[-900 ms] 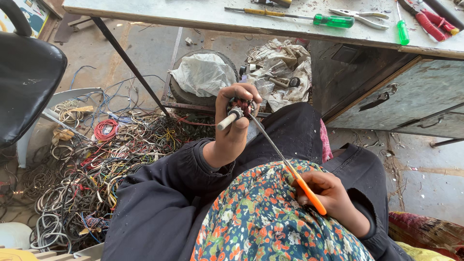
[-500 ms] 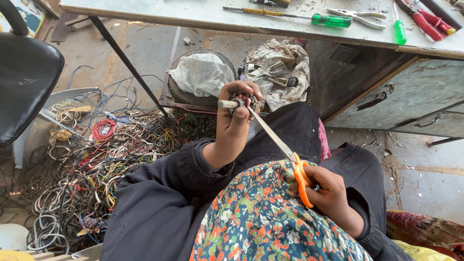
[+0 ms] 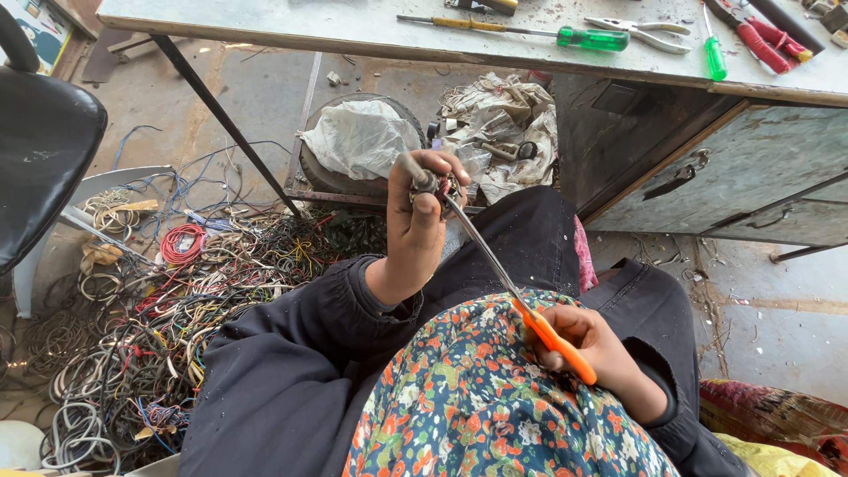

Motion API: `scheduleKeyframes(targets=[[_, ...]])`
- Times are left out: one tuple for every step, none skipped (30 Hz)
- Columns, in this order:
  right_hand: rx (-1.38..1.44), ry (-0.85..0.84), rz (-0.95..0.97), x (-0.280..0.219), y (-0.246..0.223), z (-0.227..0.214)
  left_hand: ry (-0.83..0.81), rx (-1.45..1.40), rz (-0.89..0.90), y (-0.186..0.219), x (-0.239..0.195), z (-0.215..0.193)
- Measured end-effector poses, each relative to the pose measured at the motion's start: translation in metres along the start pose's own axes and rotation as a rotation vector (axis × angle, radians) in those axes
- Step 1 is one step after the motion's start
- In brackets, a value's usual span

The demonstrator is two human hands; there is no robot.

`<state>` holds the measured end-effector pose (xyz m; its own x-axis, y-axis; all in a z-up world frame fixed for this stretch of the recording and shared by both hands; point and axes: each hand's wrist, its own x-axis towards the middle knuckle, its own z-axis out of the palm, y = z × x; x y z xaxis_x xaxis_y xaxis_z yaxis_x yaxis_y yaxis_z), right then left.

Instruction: The person winds red wire around a cylindrical metal component using a screwdriver to hold it steady. They use orange-handled scissors to cut the wire and then wrap the cut end around the component. The work is performed on the lap in a cluttered workshop.

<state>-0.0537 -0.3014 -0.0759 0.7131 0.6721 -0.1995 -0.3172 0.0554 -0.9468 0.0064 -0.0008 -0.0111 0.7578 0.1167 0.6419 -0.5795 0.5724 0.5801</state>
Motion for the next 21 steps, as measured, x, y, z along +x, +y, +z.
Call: scheduleKeyframes(targets=[[0.023,-0.006,0.017,0.000,0.000,-0.001,0.003,0.004,-0.004,-0.001,0.001,-0.001],[0.045,-0.011,0.035,0.001,-0.001,-0.001,0.006,0.006,-0.009,-0.003,0.002,-0.001],[0.068,-0.017,0.052,0.000,-0.003,-0.001,0.009,0.009,-0.014,-0.004,0.002,-0.001],[0.074,-0.041,0.056,0.001,-0.005,-0.001,0.023,-0.015,-0.022,-0.006,0.003,-0.002],[0.081,-0.065,0.060,0.003,-0.008,-0.001,0.038,-0.038,-0.030,-0.006,0.004,-0.002],[0.087,-0.071,0.060,0.002,-0.011,0.000,0.043,-0.077,-0.045,-0.008,0.005,-0.001],[0.058,-0.105,0.025,0.004,-0.013,0.000,0.066,-0.079,-0.021,-0.009,0.006,0.000],[0.032,-0.119,-0.013,0.004,-0.014,0.002,0.080,-0.096,-0.012,-0.010,0.006,0.002],[0.005,-0.132,-0.049,0.003,-0.015,0.004,0.073,-0.106,-0.040,-0.008,0.006,0.001],[0.059,-0.119,-0.005,0.001,-0.016,0.008,0.065,-0.121,-0.074,-0.004,0.004,-0.001],[0.115,-0.106,0.036,0.000,-0.016,0.012,0.078,-0.129,-0.092,-0.001,0.004,-0.002],[0.162,-0.131,0.023,0.002,-0.017,0.015,0.093,-0.128,-0.105,0.002,0.003,-0.005],[0.208,-0.156,0.007,0.003,-0.019,0.019,0.078,-0.139,-0.127,0.005,0.003,-0.006],[0.252,-0.201,-0.008,0.005,-0.021,0.022,0.068,-0.136,-0.138,0.009,0.003,-0.008],[0.296,-0.199,-0.012,0.004,-0.023,0.025,0.058,-0.133,-0.150,0.010,0.004,-0.008],[0.339,-0.214,-0.012,0.006,-0.026,0.028,0.060,-0.126,-0.152,0.010,0.004,-0.008],[0.382,-0.228,-0.012,0.007,-0.028,0.030,0.062,-0.120,-0.153,0.010,0.005,-0.009],[0.370,-0.230,-0.017,0.007,-0.030,0.031,0.071,-0.105,-0.149,0.011,0.004,-0.010],[0.358,-0.232,-0.023,0.005,-0.031,0.032,0.068,-0.091,-0.135,0.010,0.004,-0.010],[0.346,-0.240,-0.026,0.004,-0.033,0.031,0.069,-0.074,-0.118,0.008,0.004,-0.011],[0.207,-0.181,-0.023,0.000,-0.033,0.031,0.070,-0.057,-0.101,0.005,0.005,-0.012]])
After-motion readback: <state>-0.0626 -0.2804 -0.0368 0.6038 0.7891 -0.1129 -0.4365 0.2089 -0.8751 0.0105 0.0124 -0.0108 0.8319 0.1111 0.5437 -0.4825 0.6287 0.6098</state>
